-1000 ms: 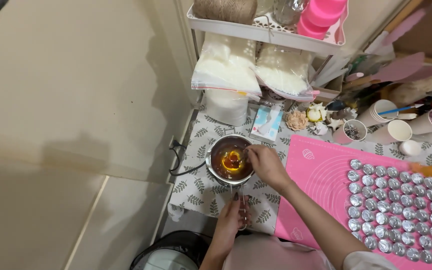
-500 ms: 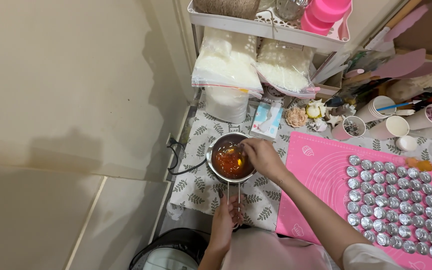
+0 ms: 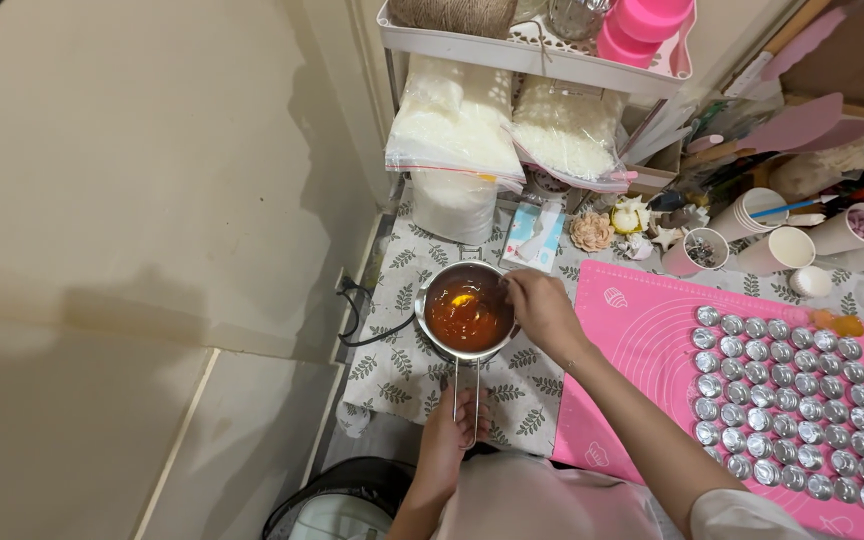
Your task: The recorder prepares candle wax by adding fragrance and color, then pours it into tea light cups.
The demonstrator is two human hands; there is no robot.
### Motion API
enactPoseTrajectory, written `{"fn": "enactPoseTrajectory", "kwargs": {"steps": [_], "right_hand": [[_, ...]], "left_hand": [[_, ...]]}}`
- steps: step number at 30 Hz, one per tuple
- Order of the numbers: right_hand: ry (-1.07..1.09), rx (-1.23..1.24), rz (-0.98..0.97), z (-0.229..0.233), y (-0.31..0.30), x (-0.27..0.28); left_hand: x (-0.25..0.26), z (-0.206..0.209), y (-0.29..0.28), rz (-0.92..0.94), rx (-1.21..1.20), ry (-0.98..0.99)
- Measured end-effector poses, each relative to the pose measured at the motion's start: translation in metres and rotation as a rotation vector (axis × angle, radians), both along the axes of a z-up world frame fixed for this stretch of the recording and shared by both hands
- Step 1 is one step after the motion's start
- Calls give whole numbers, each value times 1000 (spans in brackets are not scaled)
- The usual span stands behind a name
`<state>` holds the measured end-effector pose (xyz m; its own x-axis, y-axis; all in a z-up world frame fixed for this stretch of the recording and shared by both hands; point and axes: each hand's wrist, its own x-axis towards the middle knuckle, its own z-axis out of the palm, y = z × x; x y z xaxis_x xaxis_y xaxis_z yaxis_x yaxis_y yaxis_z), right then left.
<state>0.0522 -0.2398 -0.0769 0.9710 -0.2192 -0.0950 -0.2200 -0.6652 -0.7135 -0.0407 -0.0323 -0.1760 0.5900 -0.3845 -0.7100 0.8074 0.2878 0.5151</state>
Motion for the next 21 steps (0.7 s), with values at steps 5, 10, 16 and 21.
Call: {"fn": "enactPoseTrajectory", "kwargs": {"steps": [5, 10, 16, 21], "right_hand": [[-118, -29, 87, -10, 3, -2], [-36, -46, -11, -3, 1, -4], [-54, -4, 20, -1, 6, -14], [-76, -49, -33, -7, 2, -11]], "left_hand": [[-3, -9, 2, -4, 18, 41], [-10, -31, 9, 53, 59, -12], [-5, -59, 24, 151, 183, -152], [9, 10, 25, 60, 238, -107]]}}
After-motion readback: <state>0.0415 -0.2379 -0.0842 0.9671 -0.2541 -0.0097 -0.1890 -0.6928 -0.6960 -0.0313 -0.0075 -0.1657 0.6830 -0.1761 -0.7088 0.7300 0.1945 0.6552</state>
